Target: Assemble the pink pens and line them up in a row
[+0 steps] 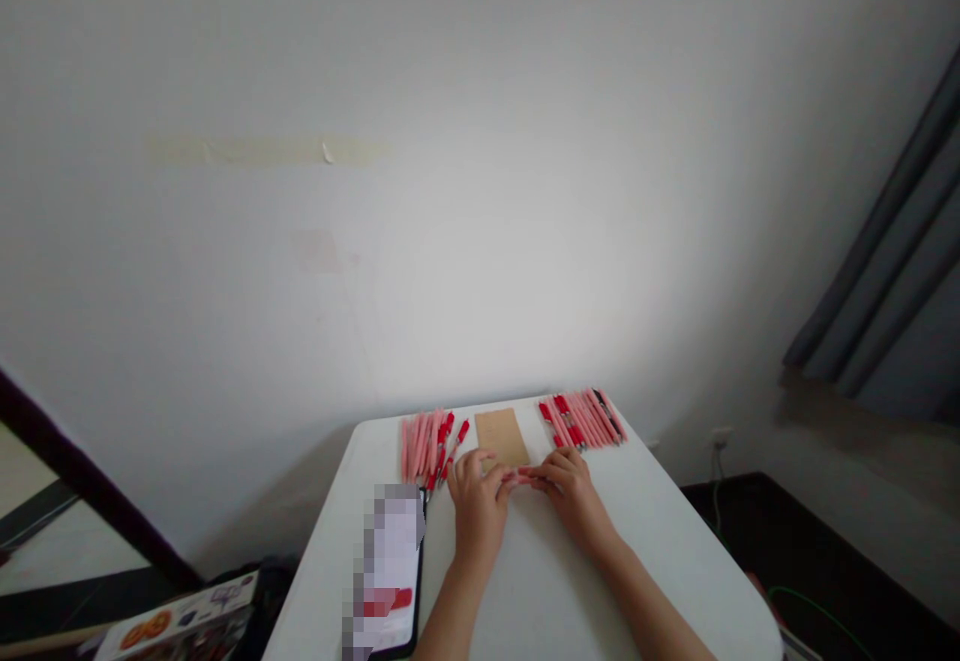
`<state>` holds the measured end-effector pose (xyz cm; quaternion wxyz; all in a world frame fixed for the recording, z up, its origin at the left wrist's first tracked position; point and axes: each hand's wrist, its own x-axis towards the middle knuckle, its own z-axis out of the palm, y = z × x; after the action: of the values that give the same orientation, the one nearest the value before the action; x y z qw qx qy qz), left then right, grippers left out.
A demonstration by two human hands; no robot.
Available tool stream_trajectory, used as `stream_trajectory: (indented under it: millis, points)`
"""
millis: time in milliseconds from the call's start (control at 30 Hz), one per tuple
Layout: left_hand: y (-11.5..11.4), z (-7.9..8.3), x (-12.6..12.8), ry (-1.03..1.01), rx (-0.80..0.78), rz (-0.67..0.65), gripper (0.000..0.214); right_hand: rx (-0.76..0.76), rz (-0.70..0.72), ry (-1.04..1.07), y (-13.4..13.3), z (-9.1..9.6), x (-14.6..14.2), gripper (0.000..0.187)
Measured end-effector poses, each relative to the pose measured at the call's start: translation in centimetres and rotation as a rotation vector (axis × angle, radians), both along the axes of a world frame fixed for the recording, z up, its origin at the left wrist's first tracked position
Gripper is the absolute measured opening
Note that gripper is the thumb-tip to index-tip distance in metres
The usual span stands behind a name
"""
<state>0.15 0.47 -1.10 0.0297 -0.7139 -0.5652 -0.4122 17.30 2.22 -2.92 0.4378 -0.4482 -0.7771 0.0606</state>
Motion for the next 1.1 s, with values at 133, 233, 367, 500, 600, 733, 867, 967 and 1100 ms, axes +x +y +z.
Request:
stream_trajectory:
  millis: [133, 233, 367, 500, 600, 733, 867, 967, 1100]
  points:
    - [0.03, 0.06, -0.11, -0.005, -0.039, 0.043, 0.013, -0.029, -0.008, 0.014, -0.06, 0.05, 0.01, 0.020]
    - [0.03, 0.01, -0.12, 0.001, -0.054, 0.051, 0.010, -0.053, 0.000, 0.021, 0.03, -0.06, 0.09, 0.021]
    - [0.11, -0.06, -0.12, 0.004, -0.046, 0.055, 0.008, -0.055, -0.008, 0.003, 0.17, -0.24, 0.29, 0.019]
    - [0.17, -0.04, -0.23, 0.001, -0.020, 0.083, 0.011, -0.051, -0.099, 0.007, 0.18, -0.38, 0.45, 0.021]
    - [0.17, -0.04, -0.35, -0.005, -0.008, 0.103, 0.013, -0.059, -0.179, 0.002, 0.16, -0.50, 0.46, 0.021]
    - [0.18, -0.13, -0.43, -0.005, 0.002, 0.113, 0.013, -0.074, -0.192, -0.045, 0.05, -0.43, 0.39, 0.016]
    - [0.14, -0.13, -0.43, -0.016, -0.001, 0.097, 0.014, -0.055, -0.159, -0.043, -0.03, -0.23, 0.34, 0.017]
    - [0.02, 0.01, -0.35, -0.011, 0.001, 0.089, 0.014, -0.032, -0.131, -0.039, 0.07, -0.29, 0.35, 0.018]
    - [-0.12, 0.22, -0.25, 0.010, 0.028, 0.069, 0.012, -0.009, -0.106, -0.042, 0.20, -0.45, 0.36, 0.018]
